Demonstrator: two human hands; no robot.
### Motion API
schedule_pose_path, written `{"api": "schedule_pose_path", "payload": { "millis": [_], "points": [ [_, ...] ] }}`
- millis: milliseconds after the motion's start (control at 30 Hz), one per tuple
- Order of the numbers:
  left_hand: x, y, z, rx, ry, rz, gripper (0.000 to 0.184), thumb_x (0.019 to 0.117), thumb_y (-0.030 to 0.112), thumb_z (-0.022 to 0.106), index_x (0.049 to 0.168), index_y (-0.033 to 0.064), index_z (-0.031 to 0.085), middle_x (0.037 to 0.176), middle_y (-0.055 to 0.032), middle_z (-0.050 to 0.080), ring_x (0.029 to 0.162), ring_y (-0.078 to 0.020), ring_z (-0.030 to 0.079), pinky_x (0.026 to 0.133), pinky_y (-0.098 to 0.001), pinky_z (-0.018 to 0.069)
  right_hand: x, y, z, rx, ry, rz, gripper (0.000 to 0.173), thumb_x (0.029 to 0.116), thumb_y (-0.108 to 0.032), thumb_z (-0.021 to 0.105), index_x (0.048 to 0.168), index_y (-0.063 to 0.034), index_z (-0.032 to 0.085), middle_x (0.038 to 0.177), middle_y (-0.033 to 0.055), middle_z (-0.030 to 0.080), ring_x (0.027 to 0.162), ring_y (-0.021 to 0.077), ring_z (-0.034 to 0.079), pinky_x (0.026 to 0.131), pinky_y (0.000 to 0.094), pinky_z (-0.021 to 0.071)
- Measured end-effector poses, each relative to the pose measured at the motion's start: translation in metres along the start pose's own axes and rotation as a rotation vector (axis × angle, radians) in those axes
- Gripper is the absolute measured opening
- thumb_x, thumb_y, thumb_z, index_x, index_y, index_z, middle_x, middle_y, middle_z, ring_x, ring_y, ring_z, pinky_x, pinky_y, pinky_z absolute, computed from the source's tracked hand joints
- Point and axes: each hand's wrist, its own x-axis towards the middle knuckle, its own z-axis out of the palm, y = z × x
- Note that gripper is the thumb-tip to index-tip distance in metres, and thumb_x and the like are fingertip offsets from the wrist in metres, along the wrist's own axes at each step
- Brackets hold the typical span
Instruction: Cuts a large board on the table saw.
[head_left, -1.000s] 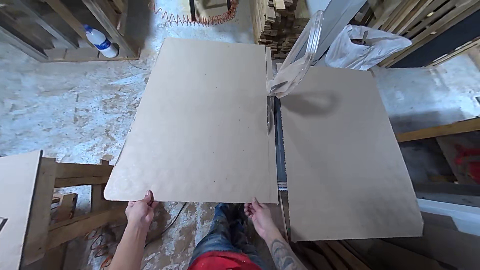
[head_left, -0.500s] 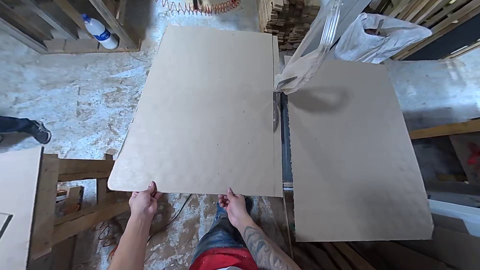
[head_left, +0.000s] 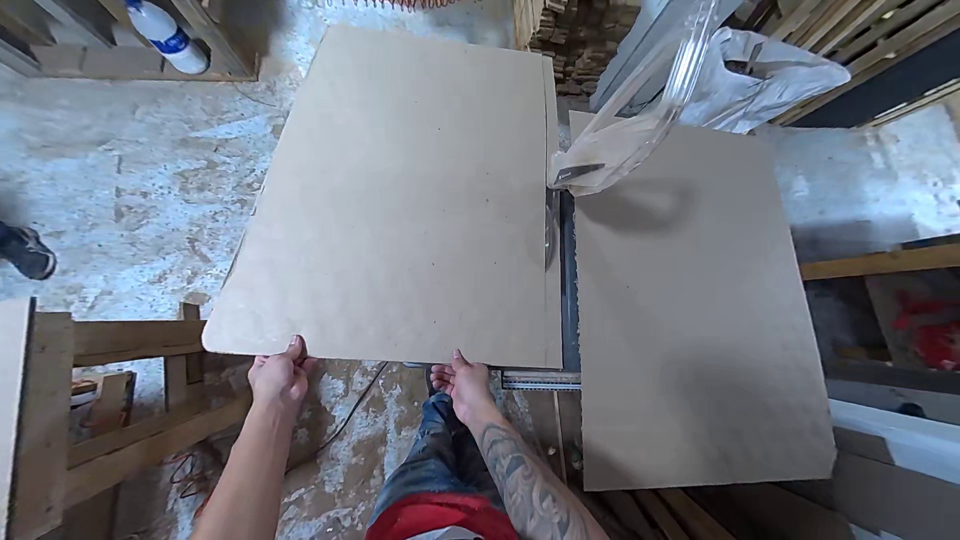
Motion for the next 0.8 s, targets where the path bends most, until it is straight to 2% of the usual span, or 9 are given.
{"api": "schedule_pose_path", "payload": {
  "millis": [133, 300, 433, 667, 800],
  "points": [
    [0.004, 0.001, 0.006, -0.023, -0.009, -0.007, 0.045, 0.0971, 0.006, 0.067, 0.135, 0.0076, 0.043, 0.105, -0.0106, 0.064, 0.079, -0.0174, 0.069, 0.066, -0.0374, 0.0623, 0.002, -0.013, 0.007, -0.013, 0.024, 0.026, 0.042, 0.1116, -0.031, 0.046, 0.120, 0.0099, 0.052, 0.083, 0.0195, 0.074, 0.067, 0.0242, 0.073, 0.062, 0.0352, 0.0623],
    [0.005, 0.019, 0.029, -0.067, -0.044, 0.013, 0.045, 0.0982, 0.007, 0.066, 0.136, 0.0092, 0.042, 0.108, -0.0102, 0.064, 0.082, -0.0175, 0.070, 0.068, -0.0380, 0.0631, 0.012, -0.037, 0.020, -0.130, 0.055, -0.017, 0.047, 0.1103, -0.038, 0.048, 0.107, 0.0078, 0.059, 0.075, 0.0150, 0.072, 0.055, 0.0192, 0.068, 0.050, 0.0305, 0.0571],
    [0.011, 0.031, 0.050, -0.077, -0.040, 0.023, 0.045, 0.0970, 0.003, 0.066, 0.135, 0.0094, 0.042, 0.105, -0.0105, 0.063, 0.078, -0.0180, 0.069, 0.064, -0.0376, 0.0619, 0.020, -0.054, 0.033, -0.145, 0.095, -0.047, 0.045, 0.1101, -0.037, 0.049, 0.100, 0.0050, 0.060, 0.068, 0.0122, 0.067, 0.048, 0.0176, 0.062, 0.045, 0.0295, 0.0537],
    [0.018, 0.035, 0.065, -0.075, -0.032, 0.006, 0.046, 0.0971, 0.004, 0.067, 0.135, 0.0092, 0.041, 0.108, -0.0120, 0.062, 0.080, -0.0192, 0.069, 0.065, -0.0390, 0.0623, 0.028, -0.064, 0.041, -0.080, 0.112, -0.066, 0.042, 0.1091, -0.036, 0.051, 0.096, 0.0028, 0.060, 0.066, 0.0110, 0.065, 0.048, 0.0171, 0.061, 0.045, 0.0292, 0.0534],
    [0.021, 0.046, 0.086, -0.072, -0.034, 0.028, 0.043, 0.0973, 0.003, 0.066, 0.133, 0.0110, 0.043, 0.103, -0.0095, 0.062, 0.076, -0.0170, 0.068, 0.063, -0.0366, 0.0613, 0.033, -0.083, 0.050, -0.080, 0.099, -0.079, 0.042, 0.1090, -0.038, 0.051, 0.099, 0.0025, 0.059, 0.068, 0.0107, 0.065, 0.050, 0.0159, 0.061, 0.046, 0.0278, 0.0530]
  ]
}}
